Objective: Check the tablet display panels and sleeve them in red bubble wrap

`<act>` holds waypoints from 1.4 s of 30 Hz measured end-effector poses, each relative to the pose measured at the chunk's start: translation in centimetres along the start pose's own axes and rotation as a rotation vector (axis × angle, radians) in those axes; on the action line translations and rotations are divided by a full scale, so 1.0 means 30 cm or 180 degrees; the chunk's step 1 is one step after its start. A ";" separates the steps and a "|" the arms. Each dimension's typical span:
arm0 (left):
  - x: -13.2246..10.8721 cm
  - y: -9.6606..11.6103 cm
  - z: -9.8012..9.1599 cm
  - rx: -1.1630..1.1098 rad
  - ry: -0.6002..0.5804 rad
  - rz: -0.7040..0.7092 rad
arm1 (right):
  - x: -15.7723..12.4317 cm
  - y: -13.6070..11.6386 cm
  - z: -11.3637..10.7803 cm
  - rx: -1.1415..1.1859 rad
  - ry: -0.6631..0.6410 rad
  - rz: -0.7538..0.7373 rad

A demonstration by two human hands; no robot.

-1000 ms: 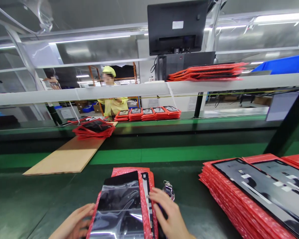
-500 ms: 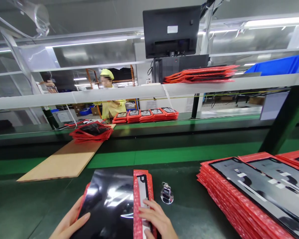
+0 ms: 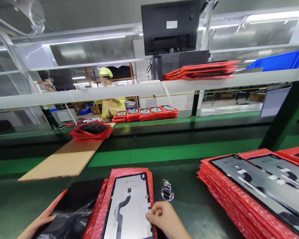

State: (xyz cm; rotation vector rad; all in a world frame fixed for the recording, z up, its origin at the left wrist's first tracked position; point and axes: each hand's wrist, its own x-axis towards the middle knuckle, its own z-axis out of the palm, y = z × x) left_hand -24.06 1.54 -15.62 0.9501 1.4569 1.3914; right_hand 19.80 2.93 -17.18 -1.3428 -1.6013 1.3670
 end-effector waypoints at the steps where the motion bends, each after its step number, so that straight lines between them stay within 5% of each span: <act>1: 0.005 -0.006 -0.008 -0.0006 0.0026 -0.0032 | 0.003 -0.002 0.000 0.0059 -0.0019 0.0038; 8: -0.003 -0.028 -0.053 -0.0174 0.0059 -0.0465 | -0.014 -0.039 -0.006 0.0599 -0.0215 0.0035; 16: 0.061 0.046 -0.088 0.0408 0.0188 0.0162 | -0.085 -0.103 -0.008 0.1687 -0.0350 -0.0066; 20: 0.030 0.135 0.057 0.0477 0.0257 0.0354 | -0.073 -0.156 -0.020 0.2086 -0.0567 -0.0429; 26: -0.197 0.333 0.410 -0.0272 -0.0627 0.0440 | -0.053 -0.303 -0.054 0.2028 -0.0536 -0.0908; 30: -0.287 0.433 0.560 -0.0779 -0.1111 0.0239 | -0.056 -0.373 -0.074 0.2023 -0.0485 -0.1089; 36: -0.261 0.524 0.666 -0.1053 -0.1096 0.0756 | -0.054 -0.436 -0.089 0.1717 -0.0409 -0.1288; 42: -0.233 0.536 0.670 -0.1298 -0.0955 0.0616 | -0.037 -0.495 -0.096 0.2324 -0.0485 -0.1133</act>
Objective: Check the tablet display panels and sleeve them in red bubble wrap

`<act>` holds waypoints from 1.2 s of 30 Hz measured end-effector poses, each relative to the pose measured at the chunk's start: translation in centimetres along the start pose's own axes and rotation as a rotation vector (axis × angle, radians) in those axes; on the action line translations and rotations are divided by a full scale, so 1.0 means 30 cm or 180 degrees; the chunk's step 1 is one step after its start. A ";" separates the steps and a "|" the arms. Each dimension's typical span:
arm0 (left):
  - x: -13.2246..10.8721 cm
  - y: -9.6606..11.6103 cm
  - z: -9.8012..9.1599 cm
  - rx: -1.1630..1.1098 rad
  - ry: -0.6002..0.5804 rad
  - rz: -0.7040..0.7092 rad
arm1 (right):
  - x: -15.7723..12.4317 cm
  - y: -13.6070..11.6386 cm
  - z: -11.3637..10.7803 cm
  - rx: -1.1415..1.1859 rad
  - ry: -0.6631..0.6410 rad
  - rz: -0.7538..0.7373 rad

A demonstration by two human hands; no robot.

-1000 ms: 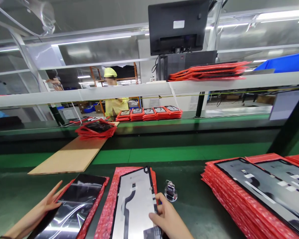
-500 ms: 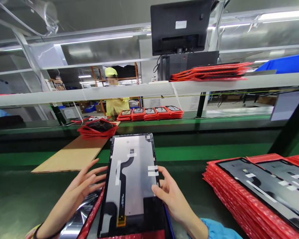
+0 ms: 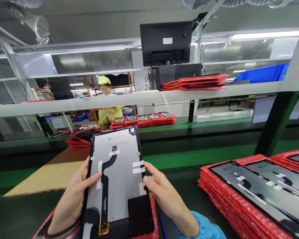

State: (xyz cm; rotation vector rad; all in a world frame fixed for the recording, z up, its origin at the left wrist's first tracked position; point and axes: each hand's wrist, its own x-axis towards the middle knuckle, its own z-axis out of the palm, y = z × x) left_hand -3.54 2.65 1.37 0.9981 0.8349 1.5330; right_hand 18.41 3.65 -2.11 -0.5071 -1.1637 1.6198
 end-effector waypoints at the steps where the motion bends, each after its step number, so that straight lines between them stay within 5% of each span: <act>1: 0.000 -0.005 -0.009 -0.0020 0.0061 0.0006 | 0.004 -0.008 0.005 0.0118 -0.0062 0.0088; 12: 0.007 -0.025 -0.057 0.0359 0.0475 -0.0134 | 0.001 -0.002 0.015 -0.0436 -0.0407 0.0360; 19: -0.040 -0.005 -0.005 0.0542 0.0674 -0.0145 | -0.001 0.031 0.040 -0.1982 0.0358 -0.0220; 24: -0.026 -0.040 -0.022 0.0535 0.0483 -0.0009 | 0.004 0.038 0.044 -0.2367 0.0627 -0.0258; 32: -0.001 -0.038 -0.039 0.0499 0.0284 -0.0187 | -0.011 0.001 0.017 -0.2128 0.0141 -0.0355; 36: 0.012 -0.044 -0.051 0.0389 0.0274 -0.0224 | -0.026 -0.001 0.012 -0.2562 0.0380 -0.0538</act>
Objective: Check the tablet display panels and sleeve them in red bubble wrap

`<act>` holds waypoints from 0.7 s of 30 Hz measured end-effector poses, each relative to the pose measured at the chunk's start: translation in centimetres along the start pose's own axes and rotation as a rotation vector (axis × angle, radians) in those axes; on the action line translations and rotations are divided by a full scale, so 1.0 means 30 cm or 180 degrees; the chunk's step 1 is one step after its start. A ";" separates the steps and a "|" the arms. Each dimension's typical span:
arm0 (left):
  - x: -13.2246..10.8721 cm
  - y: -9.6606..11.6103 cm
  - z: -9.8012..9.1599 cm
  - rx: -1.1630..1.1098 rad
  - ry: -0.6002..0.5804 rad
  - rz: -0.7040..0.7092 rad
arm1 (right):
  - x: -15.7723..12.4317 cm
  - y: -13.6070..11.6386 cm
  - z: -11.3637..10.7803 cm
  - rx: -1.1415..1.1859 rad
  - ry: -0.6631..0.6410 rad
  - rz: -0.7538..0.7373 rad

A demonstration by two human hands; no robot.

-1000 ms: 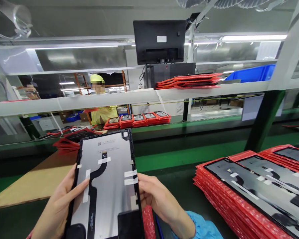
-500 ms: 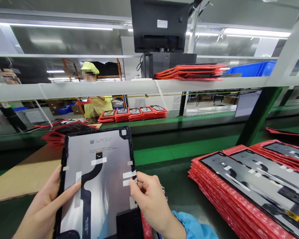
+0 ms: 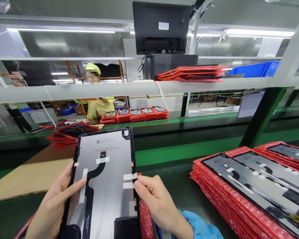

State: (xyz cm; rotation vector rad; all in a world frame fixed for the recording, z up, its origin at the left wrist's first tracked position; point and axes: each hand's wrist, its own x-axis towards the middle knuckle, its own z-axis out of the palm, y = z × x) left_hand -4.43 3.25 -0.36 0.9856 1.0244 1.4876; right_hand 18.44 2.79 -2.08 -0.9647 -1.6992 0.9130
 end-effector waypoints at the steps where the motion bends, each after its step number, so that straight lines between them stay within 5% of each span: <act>1: 0.002 -0.003 -0.001 -0.0008 0.0030 0.0024 | -0.001 0.002 0.002 -0.0047 0.0059 0.0004; 9: -0.020 -0.022 0.007 0.0125 0.0026 0.0234 | 0.020 0.014 0.028 -0.0138 0.0223 -0.0025; 18: -0.049 -0.025 0.050 0.0384 0.0125 0.0401 | 0.044 0.055 0.046 -0.0373 0.0855 0.0055; 21: -0.054 -0.028 0.051 0.0496 0.0183 0.0472 | 0.058 0.074 0.040 -0.0245 0.0736 0.0137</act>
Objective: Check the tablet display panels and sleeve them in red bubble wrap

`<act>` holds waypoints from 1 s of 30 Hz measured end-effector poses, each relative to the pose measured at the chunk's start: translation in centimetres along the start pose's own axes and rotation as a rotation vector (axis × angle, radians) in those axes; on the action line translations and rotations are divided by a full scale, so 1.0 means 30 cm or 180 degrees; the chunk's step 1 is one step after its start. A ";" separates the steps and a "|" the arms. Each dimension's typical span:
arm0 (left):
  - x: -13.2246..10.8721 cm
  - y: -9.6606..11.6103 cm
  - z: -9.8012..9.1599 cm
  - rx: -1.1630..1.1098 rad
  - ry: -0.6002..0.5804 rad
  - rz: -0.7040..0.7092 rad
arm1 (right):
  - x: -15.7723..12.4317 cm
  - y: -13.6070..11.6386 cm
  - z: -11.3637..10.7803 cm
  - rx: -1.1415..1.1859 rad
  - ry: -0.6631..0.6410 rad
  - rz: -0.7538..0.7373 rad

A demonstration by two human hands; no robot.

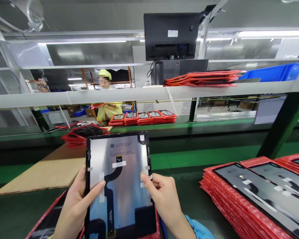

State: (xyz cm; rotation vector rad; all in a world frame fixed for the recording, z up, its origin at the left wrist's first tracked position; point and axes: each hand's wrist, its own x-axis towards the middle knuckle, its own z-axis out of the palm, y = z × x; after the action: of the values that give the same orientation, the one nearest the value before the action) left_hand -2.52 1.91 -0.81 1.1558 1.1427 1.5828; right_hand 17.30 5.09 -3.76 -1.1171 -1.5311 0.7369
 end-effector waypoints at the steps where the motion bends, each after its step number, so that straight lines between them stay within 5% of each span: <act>1: -0.003 -0.001 0.000 0.0097 0.0088 0.0090 | 0.005 0.003 0.000 0.0130 -0.0091 0.0016; 6: -0.003 -0.021 -0.011 0.1150 0.0303 0.1179 | 0.004 -0.007 0.011 0.2090 0.0029 0.0073; 10: 0.016 -0.043 -0.015 0.1493 -0.0827 0.2010 | -0.025 -0.026 0.024 0.3695 -0.1051 0.0777; 12: 0.022 -0.051 -0.010 0.1520 -0.1158 0.2282 | -0.038 -0.026 0.025 0.3853 -0.1226 0.1047; 15: 0.028 -0.057 -0.005 0.1698 -0.1237 0.2716 | -0.052 -0.009 0.022 0.3906 -0.0741 0.1100; 17: 0.033 -0.059 -0.009 0.1971 -0.1572 0.3276 | -0.059 0.007 0.023 0.3922 -0.0519 0.1041; 21: 0.032 -0.054 -0.023 0.1859 -0.1968 0.4477 | -0.069 0.022 0.035 0.4030 -0.0727 0.0752; 26: -0.013 -0.042 -0.017 0.1783 -0.1898 0.3916 | -0.067 0.009 0.035 0.3946 -0.0859 0.0526; 30: -0.047 -0.040 0.005 0.0952 -0.0376 0.2889 | -0.067 0.011 0.011 0.3939 -0.0705 0.0447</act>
State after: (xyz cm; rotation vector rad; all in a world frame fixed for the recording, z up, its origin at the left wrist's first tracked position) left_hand -1.95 0.87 -2.21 2.1368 0.8182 1.9788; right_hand 17.09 3.40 -4.93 -0.1910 -0.8366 1.6212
